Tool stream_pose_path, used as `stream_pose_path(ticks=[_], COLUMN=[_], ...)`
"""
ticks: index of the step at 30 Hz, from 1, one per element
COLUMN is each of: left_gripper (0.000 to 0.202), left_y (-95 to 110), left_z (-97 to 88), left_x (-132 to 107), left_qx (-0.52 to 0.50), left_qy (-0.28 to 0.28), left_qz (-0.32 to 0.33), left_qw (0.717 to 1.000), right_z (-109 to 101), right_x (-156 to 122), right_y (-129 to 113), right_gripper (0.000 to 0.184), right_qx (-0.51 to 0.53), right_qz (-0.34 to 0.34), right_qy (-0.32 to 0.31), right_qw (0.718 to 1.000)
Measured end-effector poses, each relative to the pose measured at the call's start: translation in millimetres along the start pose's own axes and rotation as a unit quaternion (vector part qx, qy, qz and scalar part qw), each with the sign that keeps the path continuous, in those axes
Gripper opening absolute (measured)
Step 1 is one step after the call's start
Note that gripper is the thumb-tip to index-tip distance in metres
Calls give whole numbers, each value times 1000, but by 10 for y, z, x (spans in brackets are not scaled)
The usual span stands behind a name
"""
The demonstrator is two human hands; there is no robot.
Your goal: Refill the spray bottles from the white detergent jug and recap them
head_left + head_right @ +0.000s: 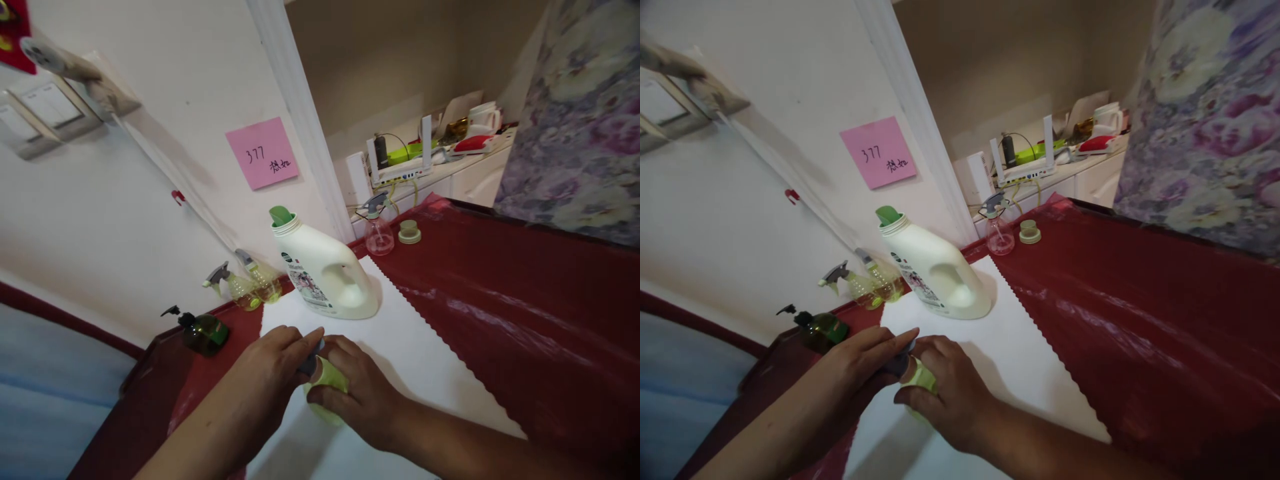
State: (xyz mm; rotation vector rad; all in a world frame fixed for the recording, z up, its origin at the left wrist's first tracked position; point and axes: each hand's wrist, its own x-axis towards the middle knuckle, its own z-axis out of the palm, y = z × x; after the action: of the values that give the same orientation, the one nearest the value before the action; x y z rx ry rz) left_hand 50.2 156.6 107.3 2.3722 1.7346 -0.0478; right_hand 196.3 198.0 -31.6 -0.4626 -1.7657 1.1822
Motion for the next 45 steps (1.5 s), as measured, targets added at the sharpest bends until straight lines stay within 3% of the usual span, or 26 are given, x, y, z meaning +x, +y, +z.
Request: stream_pose_path(ticks=[7, 14, 16, 20, 22, 28, 30, 35, 42, 45], left_gripper=[48, 55, 56, 48, 44, 42, 43, 42, 46, 45], left_y=[-20, -72, -75, -36, -8, -15, -43, -56, -28, -43], left_z=[-38, -13, -9, -37, -53, -48, -42, -46, -32, -27], left_x=[-5, -5, -9, -24, -27, -21, -17, 4, -20, -22], left_qx=[-55, -62, -81, -120, -129, -113, -116, -139, -116, -113], left_qy=[-9, -22, -17, -15, -19, -30, -26, -15, -19, -13], left_qz=[13, 12, 24, 26, 16, 10, 16, 30, 19, 25], left_qw=[998, 998, 996, 992, 991, 993, 993, 990, 993, 993], right_z=[-8, -5, -18, -66, -65, 1, -28, -128, 4, -42], right_x=[77, 150, 152, 159, 165, 150, 147, 176, 164, 168], right_y=[-32, -105, -137, -206, -205, -118, -133, -199, -134, -175], right_gripper=[28, 36, 35, 15, 12, 35, 34, 12, 33, 33], right_qx=[-36, -28, -19, 8, 22, 11, 1, -17, -15, -14], right_qz=[-29, 27, 25, -2, -7, 64, 45, -14, 59, 58], right_qy=[26, 38, 23, -42, -43, 36, 17, -74, 20, -3], right_qw=[999, 999, 999, 999, 999, 997, 999, 997, 998, 998])
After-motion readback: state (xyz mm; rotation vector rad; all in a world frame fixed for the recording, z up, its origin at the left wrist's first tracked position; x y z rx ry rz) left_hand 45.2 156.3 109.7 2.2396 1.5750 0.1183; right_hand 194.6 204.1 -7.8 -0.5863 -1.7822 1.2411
